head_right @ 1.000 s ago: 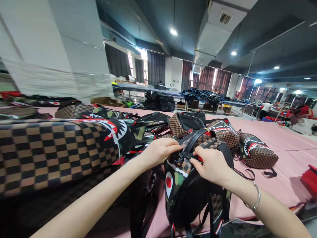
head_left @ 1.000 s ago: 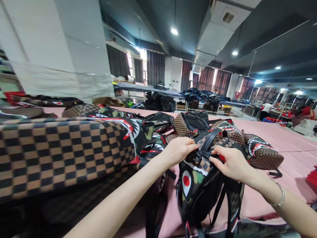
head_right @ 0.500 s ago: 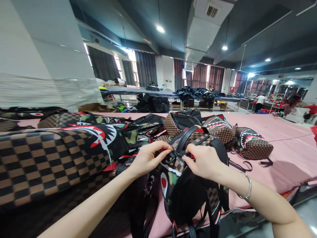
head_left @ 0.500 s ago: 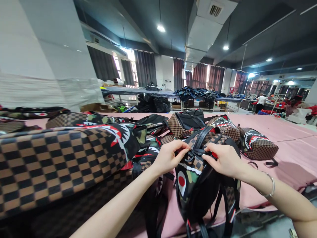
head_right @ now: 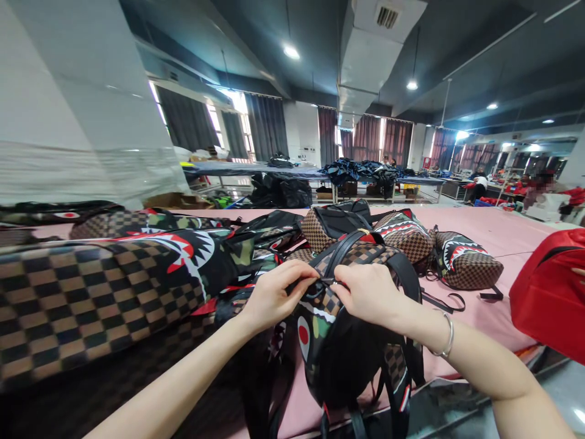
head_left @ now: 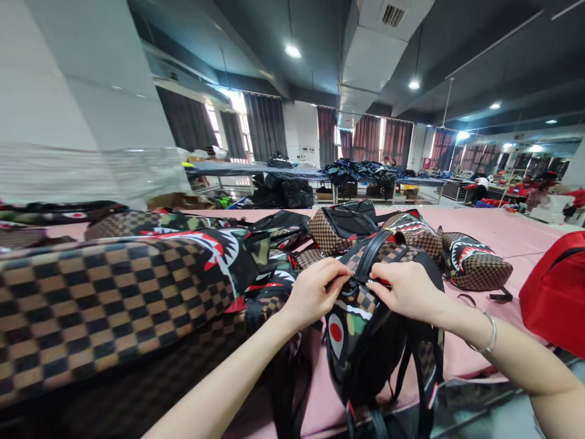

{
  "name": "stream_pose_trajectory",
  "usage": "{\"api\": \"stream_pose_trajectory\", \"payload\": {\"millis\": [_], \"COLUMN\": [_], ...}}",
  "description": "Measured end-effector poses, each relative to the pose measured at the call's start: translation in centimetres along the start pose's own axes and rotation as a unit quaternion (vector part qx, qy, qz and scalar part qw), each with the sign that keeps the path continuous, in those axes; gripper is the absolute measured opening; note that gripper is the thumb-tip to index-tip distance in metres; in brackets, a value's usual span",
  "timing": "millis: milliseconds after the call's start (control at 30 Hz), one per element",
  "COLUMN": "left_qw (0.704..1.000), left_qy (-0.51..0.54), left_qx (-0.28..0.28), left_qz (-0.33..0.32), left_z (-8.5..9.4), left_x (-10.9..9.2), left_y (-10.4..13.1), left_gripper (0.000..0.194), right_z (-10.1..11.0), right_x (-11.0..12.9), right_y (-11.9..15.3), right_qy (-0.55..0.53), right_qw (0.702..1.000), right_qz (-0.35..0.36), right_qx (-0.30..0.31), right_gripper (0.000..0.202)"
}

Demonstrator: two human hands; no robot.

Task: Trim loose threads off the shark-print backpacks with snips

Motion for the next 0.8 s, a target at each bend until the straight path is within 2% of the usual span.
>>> {"api": "stream_pose_trajectory", "payload": {"millis": [67,167,233,300,367,433,533,633,800], "left_qw": [0.996,0.968,0.947,0.935,0.927,0.916,0.902,0.915,0.932], "left_qy": [0.055,0.173,0.247,0.281,0.281,0.276,0.282,0.257,0.174], "left_qx": [-0.054,-0.151,-0.156,-0.130,-0.100,-0.051,-0.003,-0.041,-0.099], "left_qz": [0.044,0.104,0.135,0.174,0.227,0.286,0.327,0.308,0.304], "left_z": [1.1,3.3,4.1,4.0,3.1,1.4,-1.2,-2.2,-4.1], "left_x": [0.2,0.8,1.5,2.9,4.6,6.4,7.8,7.7,5.2], "left_y": [0.1,0.2,0.3,0.6,1.6,3.1,5.5,6.8,8.9], "left_gripper": [0.015,0.022,0.037,0.050,0.053,0.055,0.052,0.047,0.044], "right_z": [-0.2,-0.2,-0.2,-0.4,-0.9,-1.7,-2.9,-3.7,-4.1], "right_x": [-0.4,-1.0,-0.8,0.2,1.4,2.3,2.4,1.6,-0.3], "right_y": [0.2,1.3,2.5,4.0,5.3,6.1,6.3,6.0,6.5], "right_qy": [-0.024,-0.079,-0.119,-0.135,-0.121,-0.099,-0.114,-0.159,-0.240], "right_qw": [1.000,0.995,0.990,0.986,0.986,0.986,0.985,0.978,0.951], "right_qz": [-0.004,-0.030,-0.029,0.001,0.043,0.066,0.053,0.017,-0.048], "right_qx": [-0.011,-0.049,-0.075,-0.093,-0.104,-0.112,-0.119,-0.131,-0.190], "right_gripper": [0.015,0.013,0.015,0.020,0.025,0.030,0.041,0.051,0.029]}}
Point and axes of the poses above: each hand's wrist, its own y-axis away from the middle knuckle, its own z-axis out of the back of the hand, x = y × z, the point moved 5 cm from there along -y, towards the middle knuckle, and after that the axes turned 14 degrees about y, right-handed, at the moved point
